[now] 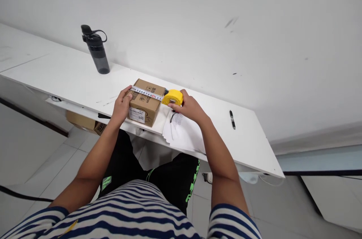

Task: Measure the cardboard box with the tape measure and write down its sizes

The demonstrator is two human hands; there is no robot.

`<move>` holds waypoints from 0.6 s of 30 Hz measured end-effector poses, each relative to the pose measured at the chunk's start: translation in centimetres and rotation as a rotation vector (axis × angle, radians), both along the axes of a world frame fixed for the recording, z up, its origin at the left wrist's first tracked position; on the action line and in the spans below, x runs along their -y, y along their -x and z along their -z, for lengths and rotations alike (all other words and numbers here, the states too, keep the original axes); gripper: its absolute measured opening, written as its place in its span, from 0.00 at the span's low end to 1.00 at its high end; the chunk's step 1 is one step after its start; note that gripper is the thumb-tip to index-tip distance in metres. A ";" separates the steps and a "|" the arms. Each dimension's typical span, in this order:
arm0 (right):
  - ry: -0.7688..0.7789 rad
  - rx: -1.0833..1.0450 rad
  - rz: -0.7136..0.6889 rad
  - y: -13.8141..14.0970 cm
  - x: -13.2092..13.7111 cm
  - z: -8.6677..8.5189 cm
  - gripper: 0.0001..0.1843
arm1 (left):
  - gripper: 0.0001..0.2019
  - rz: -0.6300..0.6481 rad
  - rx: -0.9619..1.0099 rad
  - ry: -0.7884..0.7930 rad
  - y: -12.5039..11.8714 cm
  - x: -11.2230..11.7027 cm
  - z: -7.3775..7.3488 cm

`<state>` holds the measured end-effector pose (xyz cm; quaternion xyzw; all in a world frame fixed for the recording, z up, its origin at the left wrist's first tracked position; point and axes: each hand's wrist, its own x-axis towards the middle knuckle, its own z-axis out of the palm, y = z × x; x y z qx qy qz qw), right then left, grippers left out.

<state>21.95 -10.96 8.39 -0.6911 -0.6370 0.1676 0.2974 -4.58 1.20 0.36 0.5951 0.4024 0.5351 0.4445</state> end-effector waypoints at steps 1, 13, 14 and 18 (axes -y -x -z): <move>-0.017 -0.021 0.012 -0.2 0.4 0.2 0.27 | 0.22 0.003 0.014 0.002 -0.1 0.0 0.0; -0.135 0.135 -0.012 3.3 -3.0 -0.7 0.28 | 0.22 0.008 0.106 0.044 -0.9 0.1 0.1; -0.133 0.185 -0.028 4.2 -3.8 -0.9 0.28 | 0.22 0.009 0.104 0.046 -0.9 0.1 0.1; -0.135 0.318 -0.088 8.3 -7.1 -1.4 0.30 | 0.23 0.034 0.079 0.046 -0.8 -0.1 0.2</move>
